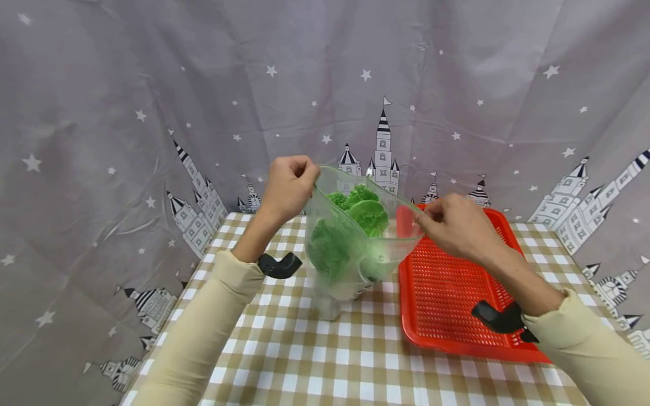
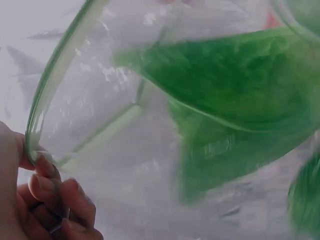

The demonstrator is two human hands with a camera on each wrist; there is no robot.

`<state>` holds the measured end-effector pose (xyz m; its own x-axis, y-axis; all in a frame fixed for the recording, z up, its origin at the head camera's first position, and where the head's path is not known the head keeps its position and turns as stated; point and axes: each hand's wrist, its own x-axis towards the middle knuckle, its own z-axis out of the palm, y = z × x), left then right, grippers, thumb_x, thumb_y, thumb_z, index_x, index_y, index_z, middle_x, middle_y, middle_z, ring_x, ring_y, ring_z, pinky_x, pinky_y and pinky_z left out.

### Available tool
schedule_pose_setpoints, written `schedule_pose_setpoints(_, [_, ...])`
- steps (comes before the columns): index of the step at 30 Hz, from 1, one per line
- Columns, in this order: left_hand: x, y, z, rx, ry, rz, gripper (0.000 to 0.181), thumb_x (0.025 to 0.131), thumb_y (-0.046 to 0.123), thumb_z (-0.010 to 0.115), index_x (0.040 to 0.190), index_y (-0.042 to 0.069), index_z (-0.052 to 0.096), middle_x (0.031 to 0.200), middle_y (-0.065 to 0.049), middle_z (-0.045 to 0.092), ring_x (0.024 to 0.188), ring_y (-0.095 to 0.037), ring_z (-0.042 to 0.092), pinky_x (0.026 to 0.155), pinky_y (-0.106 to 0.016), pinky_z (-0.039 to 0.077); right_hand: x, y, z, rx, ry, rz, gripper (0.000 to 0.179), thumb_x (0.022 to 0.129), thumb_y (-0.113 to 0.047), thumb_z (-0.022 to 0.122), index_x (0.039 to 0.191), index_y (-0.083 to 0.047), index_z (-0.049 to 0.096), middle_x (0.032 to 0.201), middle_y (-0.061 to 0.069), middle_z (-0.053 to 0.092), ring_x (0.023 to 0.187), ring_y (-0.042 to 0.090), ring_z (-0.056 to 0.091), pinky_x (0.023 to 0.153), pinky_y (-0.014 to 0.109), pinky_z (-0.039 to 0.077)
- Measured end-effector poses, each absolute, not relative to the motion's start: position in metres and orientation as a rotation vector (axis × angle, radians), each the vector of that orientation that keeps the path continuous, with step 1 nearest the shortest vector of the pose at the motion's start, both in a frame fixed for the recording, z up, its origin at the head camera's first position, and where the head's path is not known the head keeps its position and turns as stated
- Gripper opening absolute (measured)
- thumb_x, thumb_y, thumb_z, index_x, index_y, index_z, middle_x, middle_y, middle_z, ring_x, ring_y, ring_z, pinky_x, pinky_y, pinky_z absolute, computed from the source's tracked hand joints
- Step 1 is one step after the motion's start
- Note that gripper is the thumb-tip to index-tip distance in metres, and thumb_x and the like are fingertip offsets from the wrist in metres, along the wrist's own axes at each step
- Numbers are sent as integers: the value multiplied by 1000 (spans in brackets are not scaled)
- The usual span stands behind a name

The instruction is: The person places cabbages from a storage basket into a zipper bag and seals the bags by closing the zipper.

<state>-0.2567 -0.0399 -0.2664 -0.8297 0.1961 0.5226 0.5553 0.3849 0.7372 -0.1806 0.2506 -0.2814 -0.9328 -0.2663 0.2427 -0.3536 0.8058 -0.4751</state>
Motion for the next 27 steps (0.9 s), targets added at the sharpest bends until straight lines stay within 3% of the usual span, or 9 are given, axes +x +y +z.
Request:
schedule_pose_setpoints(6, [-248,-68,-259,-593,-2303,-1289,30,82,8,54,53,11,50,50,-1,44,49,-16,39,53,-27,32,-193,250,-248,410,-2664,911,33,94,-24,64,64,-9,63,58,1,48,49,12,37,43,27,29])
schedule_pose_setpoints(11, [-239,-72,-270,-639,-2465,-1220,30,84,13,53,55,13,53,48,2,44,45,-14,36,49,-28,32,-197,243,-256,443,-2789,799,34,94,-27,64,64,-12,60,56,-1,46,50,14,39,46,28,31])
schedule_pose_setpoints(13, [-236,-70,-274,-639,-2499,-1215,30,85,14,53,55,13,54,47,2,45,44,-14,36,49,-29,32,-195,239,-260,483,-2786,745,30,95,-27,62,71,-10,63,58,-1,51,52,14,44,49,30,35])
schedule_pose_setpoints(17, [-231,-68,-277,-615,-2501,-1238,30,85,15,54,55,13,55,48,1,47,44,-15,37,49,-29,33,-177,225,-260,462,-2619,513,28,97,-35,58,98,-8,66,60,-3,54,52,16,49,45,35,37])
schedule_pose_setpoints(20, [-229,-65,-278,-596,-2490,-1270,30,85,16,55,55,13,56,49,1,47,45,-15,39,50,-30,35,-153,207,-262,537,-2462,426,32,94,-39,62,109,-11,64,54,-10,46,44,10,40,39,31,31])
schedule_pose_setpoints(24, [-226,-60,-279,-582,-2458,-1313,30,83,15,55,54,13,56,46,5,43,45,-13,39,49,-30,35,-124,179,-272,714,-2534,424,35,89,-45,67,109,-16,68,53,-20,42,44,0,36,38,25,31])
schedule_pose_setpoints(27, [-227,-58,-279,-601,-2457,-1334,30,83,15,55,54,14,56,47,5,44,46,-13,39,50,-29,35,-115,169,-279,728,-2647,403,29,87,-46,70,97,-18,70,57,-20,51,49,0,44,42,25,37])
